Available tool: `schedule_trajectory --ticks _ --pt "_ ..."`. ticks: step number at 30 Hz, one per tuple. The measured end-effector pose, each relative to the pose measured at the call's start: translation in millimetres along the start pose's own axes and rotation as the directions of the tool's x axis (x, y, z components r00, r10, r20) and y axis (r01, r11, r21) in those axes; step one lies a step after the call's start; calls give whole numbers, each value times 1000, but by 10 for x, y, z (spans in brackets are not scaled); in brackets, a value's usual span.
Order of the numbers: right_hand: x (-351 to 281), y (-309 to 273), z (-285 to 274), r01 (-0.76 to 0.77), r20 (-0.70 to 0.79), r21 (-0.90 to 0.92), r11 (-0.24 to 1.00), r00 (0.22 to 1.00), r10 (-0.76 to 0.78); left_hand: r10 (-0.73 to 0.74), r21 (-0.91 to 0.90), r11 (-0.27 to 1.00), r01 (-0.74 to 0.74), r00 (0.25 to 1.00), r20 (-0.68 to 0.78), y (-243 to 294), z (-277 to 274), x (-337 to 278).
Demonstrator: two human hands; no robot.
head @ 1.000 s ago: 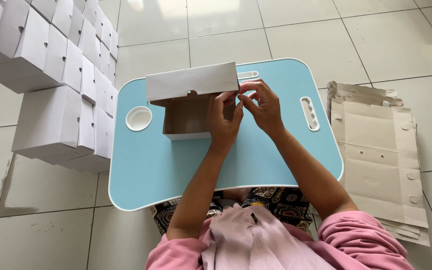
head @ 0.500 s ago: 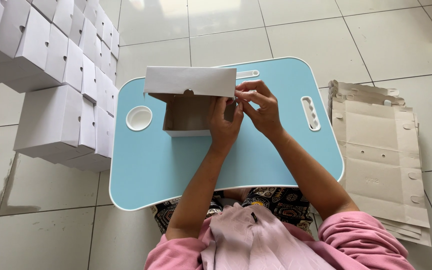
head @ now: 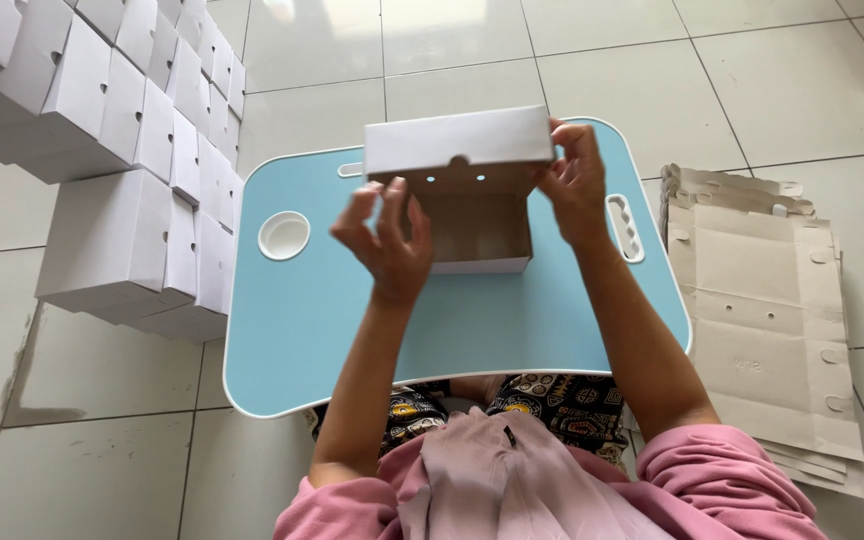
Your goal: Folding flat cardboard sheets into rectangular boxes and stacking them.
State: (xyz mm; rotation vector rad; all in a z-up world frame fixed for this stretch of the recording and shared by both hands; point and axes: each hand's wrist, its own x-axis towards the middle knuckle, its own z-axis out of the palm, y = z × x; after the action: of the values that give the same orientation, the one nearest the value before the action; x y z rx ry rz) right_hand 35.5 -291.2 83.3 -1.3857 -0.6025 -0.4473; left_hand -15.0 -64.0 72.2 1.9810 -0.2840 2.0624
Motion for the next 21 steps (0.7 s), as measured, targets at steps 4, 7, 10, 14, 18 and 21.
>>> schedule_trajectory --ticks 4,7,10,14,18,21 --pt "69 304 -291 -5 -82 -13 1000 997 4 -152 -182 964 195 962 226 -233 7 -64" --pt "76 172 -275 -65 -89 77 995 993 71 -297 -333 790 515 797 526 -257 31 -221" --pt "14 334 -318 -99 -150 -21 995 984 95 -292 -468 621 629 740 606 -250 46 -406" --pt "-51 239 -261 -1 -297 -331 944 949 -103 -213 -452 732 509 802 558 -120 115 -362" --pt "-258 95 69 239 60 -398 886 970 -235 -196 -465 749 471 829 524 -51 117 -385" --pt "-387 -45 469 441 274 -364 820 893 -358 -116 -464 790 400 841 528 -1 49 -314"
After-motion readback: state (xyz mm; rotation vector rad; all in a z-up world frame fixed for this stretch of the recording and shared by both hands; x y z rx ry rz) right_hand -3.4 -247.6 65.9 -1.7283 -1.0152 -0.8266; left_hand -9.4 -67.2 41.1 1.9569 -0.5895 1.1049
